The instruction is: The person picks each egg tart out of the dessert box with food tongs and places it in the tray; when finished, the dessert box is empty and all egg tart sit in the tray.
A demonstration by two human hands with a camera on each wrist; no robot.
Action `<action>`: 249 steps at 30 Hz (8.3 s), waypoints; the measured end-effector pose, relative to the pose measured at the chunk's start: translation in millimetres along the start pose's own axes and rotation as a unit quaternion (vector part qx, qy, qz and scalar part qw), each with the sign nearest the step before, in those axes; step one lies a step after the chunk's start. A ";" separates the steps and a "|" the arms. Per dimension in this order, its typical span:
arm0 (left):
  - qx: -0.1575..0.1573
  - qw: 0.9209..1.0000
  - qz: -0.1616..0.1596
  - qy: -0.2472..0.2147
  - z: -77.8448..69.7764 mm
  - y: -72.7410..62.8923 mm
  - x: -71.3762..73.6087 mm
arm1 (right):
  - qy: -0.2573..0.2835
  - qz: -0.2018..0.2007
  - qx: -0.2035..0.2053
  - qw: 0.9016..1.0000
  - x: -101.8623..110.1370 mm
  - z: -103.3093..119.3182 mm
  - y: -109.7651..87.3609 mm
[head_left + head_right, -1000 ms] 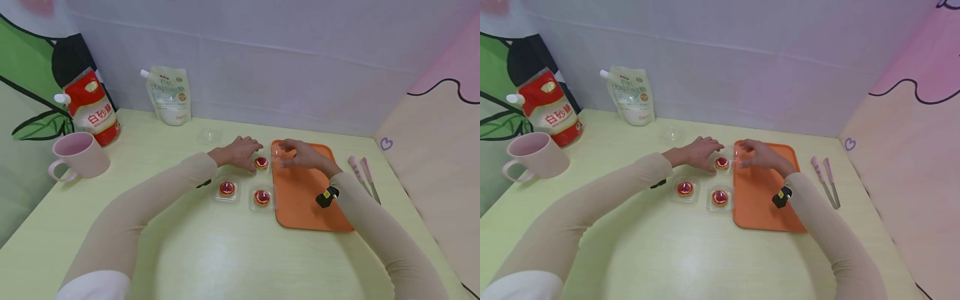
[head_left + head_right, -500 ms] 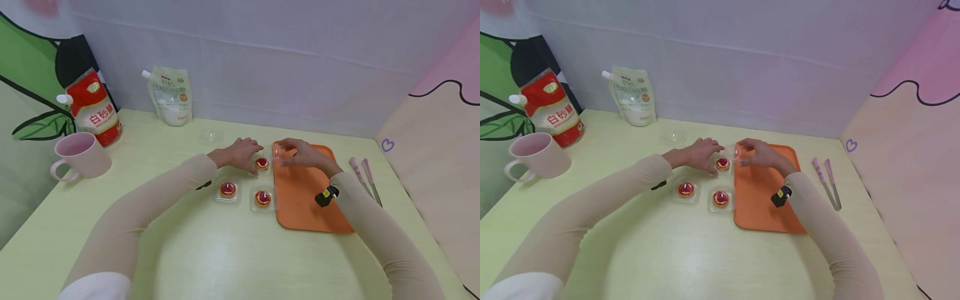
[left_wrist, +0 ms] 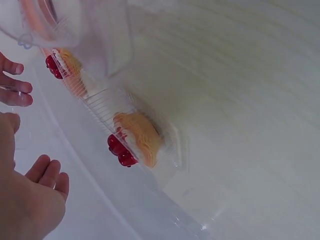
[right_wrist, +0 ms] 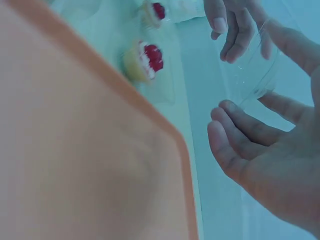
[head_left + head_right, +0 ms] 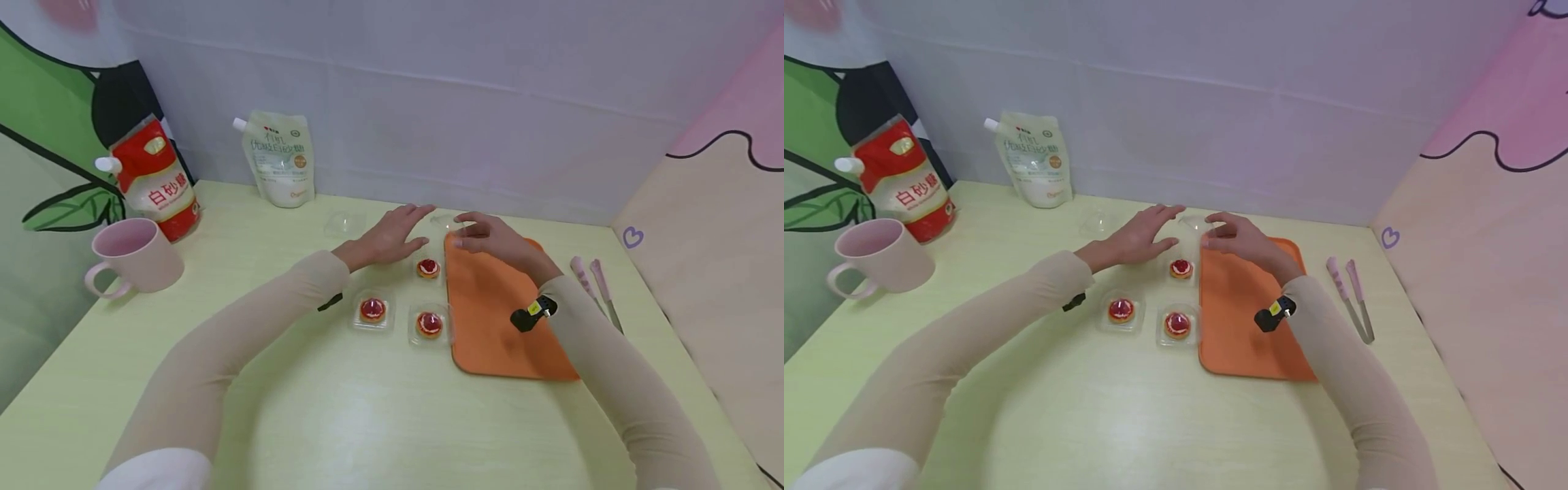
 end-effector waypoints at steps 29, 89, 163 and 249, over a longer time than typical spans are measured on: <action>-0.084 0.984 -0.147 -0.059 -3.7 4.8 10.0 | 0.256 -0.027 -0.054 0.965 -6.7 14.0 18.2; 0.166 0.963 0.119 -0.174 43.9 62.9 10.2 | -0.027 -0.081 0.005 0.996 -13.0 -40.3 78.1; 0.046 0.972 0.063 -0.223 48.1 -29.2 37.9 | -0.123 -0.134 0.058 0.981 -20.2 5.6 51.8; 0.044 0.991 0.045 -0.121 63.0 -142.1 -27.3 | -0.372 0.161 0.180 0.896 -153.3 67.6 13.4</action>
Point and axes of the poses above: each hand's wrist, its own y-axis towards the middle knuckle, its own x-axis out of the back of the hand, z = x × y, the point moved 1 cm from there along y, towards the middle knuckle, and after that the axes turned 13 degrees about x, right-handed, at the moved point
